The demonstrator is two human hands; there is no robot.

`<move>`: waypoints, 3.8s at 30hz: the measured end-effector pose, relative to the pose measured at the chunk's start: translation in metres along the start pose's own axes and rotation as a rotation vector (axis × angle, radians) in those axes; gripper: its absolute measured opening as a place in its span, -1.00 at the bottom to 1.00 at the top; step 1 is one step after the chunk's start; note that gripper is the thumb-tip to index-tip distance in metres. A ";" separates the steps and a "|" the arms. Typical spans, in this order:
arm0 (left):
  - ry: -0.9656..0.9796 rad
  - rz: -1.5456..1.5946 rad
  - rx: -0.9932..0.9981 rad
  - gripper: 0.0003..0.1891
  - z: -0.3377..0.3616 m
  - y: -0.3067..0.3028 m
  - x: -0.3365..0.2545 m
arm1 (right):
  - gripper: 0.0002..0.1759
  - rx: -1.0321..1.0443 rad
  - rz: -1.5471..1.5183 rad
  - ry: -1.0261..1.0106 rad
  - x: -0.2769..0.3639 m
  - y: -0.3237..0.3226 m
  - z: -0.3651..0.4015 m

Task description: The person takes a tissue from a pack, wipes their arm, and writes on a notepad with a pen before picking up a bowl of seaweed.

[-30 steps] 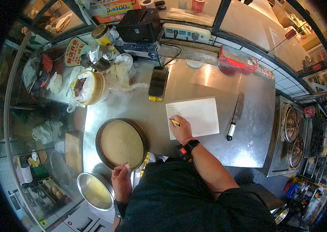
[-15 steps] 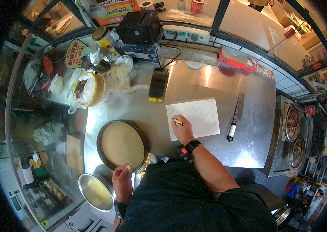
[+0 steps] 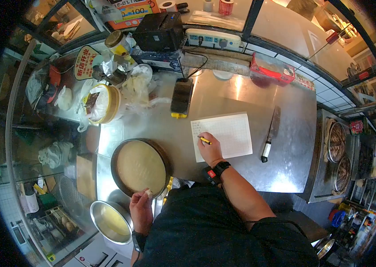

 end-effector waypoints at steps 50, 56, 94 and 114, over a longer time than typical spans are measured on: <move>-0.016 0.004 0.016 -0.92 -0.005 0.001 0.001 | -0.88 -0.029 -0.035 0.062 -0.003 -0.003 0.002; -0.011 -0.033 0.000 -0.92 -0.003 0.003 0.000 | -0.88 0.005 -0.004 0.035 -0.006 -0.009 0.000; -0.014 -0.020 -0.002 -0.91 -0.003 0.004 0.001 | -0.89 0.023 0.070 0.007 -0.006 -0.007 0.000; -0.005 0.001 0.026 -0.91 -0.003 -0.001 0.004 | -0.89 0.004 0.096 -0.014 0.000 -0.010 -0.001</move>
Point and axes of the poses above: each hand's wrist, its own z-axis away from the middle knuckle, its own y-axis out of the palm, x = y × z, the point moved 5 cm from there along -z, towards the middle knuckle, and after that the axes turned 9 degrees about -y, right-handed, at the moved point
